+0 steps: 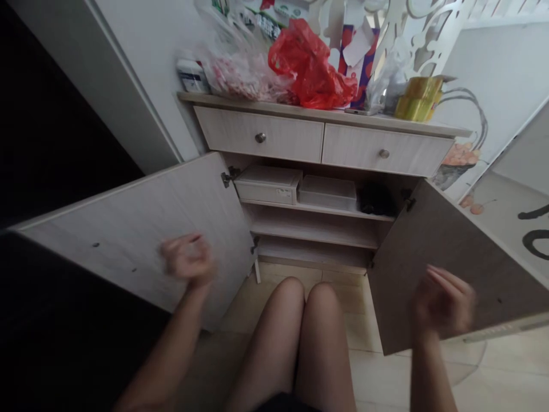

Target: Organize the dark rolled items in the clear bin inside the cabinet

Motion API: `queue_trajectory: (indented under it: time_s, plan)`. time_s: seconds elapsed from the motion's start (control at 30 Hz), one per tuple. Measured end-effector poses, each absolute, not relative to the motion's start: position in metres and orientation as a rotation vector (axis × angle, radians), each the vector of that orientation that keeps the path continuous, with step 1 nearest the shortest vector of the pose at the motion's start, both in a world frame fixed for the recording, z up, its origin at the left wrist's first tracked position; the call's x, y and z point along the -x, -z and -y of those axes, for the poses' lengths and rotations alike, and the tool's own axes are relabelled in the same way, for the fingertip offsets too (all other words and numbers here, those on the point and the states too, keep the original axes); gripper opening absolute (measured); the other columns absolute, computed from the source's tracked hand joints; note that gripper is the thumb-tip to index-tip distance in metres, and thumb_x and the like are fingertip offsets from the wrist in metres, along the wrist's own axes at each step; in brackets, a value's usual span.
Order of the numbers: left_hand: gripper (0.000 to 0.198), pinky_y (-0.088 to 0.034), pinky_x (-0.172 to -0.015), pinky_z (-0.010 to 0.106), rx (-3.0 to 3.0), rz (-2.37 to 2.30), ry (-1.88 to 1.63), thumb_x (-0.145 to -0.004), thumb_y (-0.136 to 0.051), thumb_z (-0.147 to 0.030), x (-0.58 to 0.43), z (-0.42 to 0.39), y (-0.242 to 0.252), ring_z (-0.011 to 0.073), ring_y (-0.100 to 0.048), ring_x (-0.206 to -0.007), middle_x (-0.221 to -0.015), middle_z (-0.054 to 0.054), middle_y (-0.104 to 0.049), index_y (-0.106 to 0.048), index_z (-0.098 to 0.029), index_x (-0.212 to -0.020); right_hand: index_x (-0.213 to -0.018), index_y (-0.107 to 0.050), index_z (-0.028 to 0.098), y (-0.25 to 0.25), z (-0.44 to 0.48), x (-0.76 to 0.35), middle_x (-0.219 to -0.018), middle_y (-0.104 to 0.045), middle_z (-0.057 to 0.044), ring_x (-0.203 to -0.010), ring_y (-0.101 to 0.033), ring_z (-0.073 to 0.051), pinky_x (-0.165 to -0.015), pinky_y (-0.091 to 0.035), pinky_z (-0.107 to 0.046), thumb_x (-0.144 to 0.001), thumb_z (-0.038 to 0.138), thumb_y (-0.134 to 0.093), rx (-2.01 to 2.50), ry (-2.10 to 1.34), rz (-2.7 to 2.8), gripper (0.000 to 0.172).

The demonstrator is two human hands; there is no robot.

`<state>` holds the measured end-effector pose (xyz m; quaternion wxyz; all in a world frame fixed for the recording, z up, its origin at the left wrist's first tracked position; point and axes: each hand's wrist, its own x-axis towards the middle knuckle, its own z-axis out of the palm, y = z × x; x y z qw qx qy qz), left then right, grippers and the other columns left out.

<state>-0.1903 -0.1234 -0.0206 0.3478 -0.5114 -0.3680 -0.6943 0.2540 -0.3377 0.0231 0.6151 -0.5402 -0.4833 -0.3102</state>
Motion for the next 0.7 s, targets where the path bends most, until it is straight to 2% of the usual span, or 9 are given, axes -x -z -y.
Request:
queue_trajectory:
  time_s: [0.03, 0.13, 0.27, 0.37, 0.47, 0.6, 0.7]
  plan:
    - [0.022, -0.045, -0.076, 0.040, 1.549, 0.997, 1.712, -0.093, -0.055, -0.037, 0.159, 0.103, 0.016, 0.0202, -0.058, -0.070, -0.072, 0.006, -0.065, -0.070, -0.021, -0.092, -0.095, -0.067, 0.027, -0.018, 0.294, -0.248, -0.088, -0.067, -0.003, -0.078, -0.063, -0.020, -0.074, -0.049, -0.035, -0.086, 0.022, -0.062, 1.190, 0.808, 1.195, 0.011]
    - [0.028, -0.042, -0.085, 0.039, 2.215, 1.053, 1.382, -0.099, -0.045, -0.028, 0.077, 0.037, -0.003, 0.0225, -0.059, -0.087, -0.086, 0.011, -0.069, -0.071, -0.018, -0.099, -0.097, -0.069, 0.021, -0.007, 0.166, -0.240, -0.094, -0.069, -0.007, -0.087, -0.063, -0.020, -0.080, -0.049, -0.034, -0.094, 0.022, -0.049, 1.245, 0.693, 1.524, 0.020]
    - [0.030, -0.039, -0.089, 0.039, 2.559, 1.132, 0.795, -0.097, -0.042, -0.017, 0.015, -0.032, -0.023, 0.0275, -0.055, -0.104, -0.101, 0.017, -0.069, -0.071, -0.013, -0.103, -0.112, -0.069, 0.013, -0.004, 0.058, -0.250, -0.113, -0.067, -0.016, -0.096, -0.059, -0.024, -0.084, -0.046, -0.035, -0.095, 0.019, -0.044, 1.741, 0.560, 1.758, 0.030]
    - [0.033, -0.036, -0.093, 0.040, 2.577, 1.193, 0.569, -0.094, -0.041, -0.009, -0.004, -0.061, -0.025, 0.0295, -0.053, -0.112, -0.105, 0.021, -0.069, -0.073, -0.009, -0.100, -0.116, -0.068, 0.011, -0.003, 0.024, -0.262, -0.121, -0.064, -0.018, -0.105, -0.058, -0.026, -0.084, -0.046, -0.034, -0.095, 0.019, -0.047, 2.059, 0.511, 1.853, 0.031]
    - [0.036, -0.034, -0.096, 0.044, 2.583, 1.222, 0.445, -0.091, -0.040, -0.007, -0.013, -0.076, -0.023, 0.0317, -0.052, -0.116, -0.102, 0.024, -0.070, -0.075, -0.007, -0.096, -0.114, -0.070, 0.013, -0.002, 0.007, -0.268, -0.116, -0.066, -0.018, -0.102, -0.061, -0.024, -0.080, -0.046, -0.031, -0.095, 0.017, -0.044, 2.224, 0.431, 1.904, 0.032]
    - [0.035, -0.033, -0.096, 0.047, 2.593, 1.232, 0.339, -0.092, -0.042, -0.009, -0.018, -0.086, -0.024, 0.0324, -0.053, -0.115, -0.092, 0.024, -0.072, -0.077, -0.007, -0.090, -0.112, -0.072, 0.015, -0.001, -0.003, -0.272, -0.112, -0.068, -0.016, -0.099, -0.063, -0.022, -0.075, -0.046, -0.027, -0.097, 0.013, -0.039, 2.247, 0.369, 1.917, 0.036]
    - [0.032, -0.033, -0.095, 0.045, 2.604, 1.188, 0.335, -0.093, -0.044, -0.010, -0.016, -0.083, -0.027, 0.0314, -0.053, -0.115, -0.094, 0.023, -0.071, -0.076, -0.007, -0.091, -0.110, -0.073, 0.015, 0.000, 0.004, -0.278, -0.109, -0.069, -0.015, -0.099, -0.063, -0.021, -0.075, -0.045, -0.026, -0.097, 0.015, -0.041, 2.188, 0.372, 1.923, 0.034]
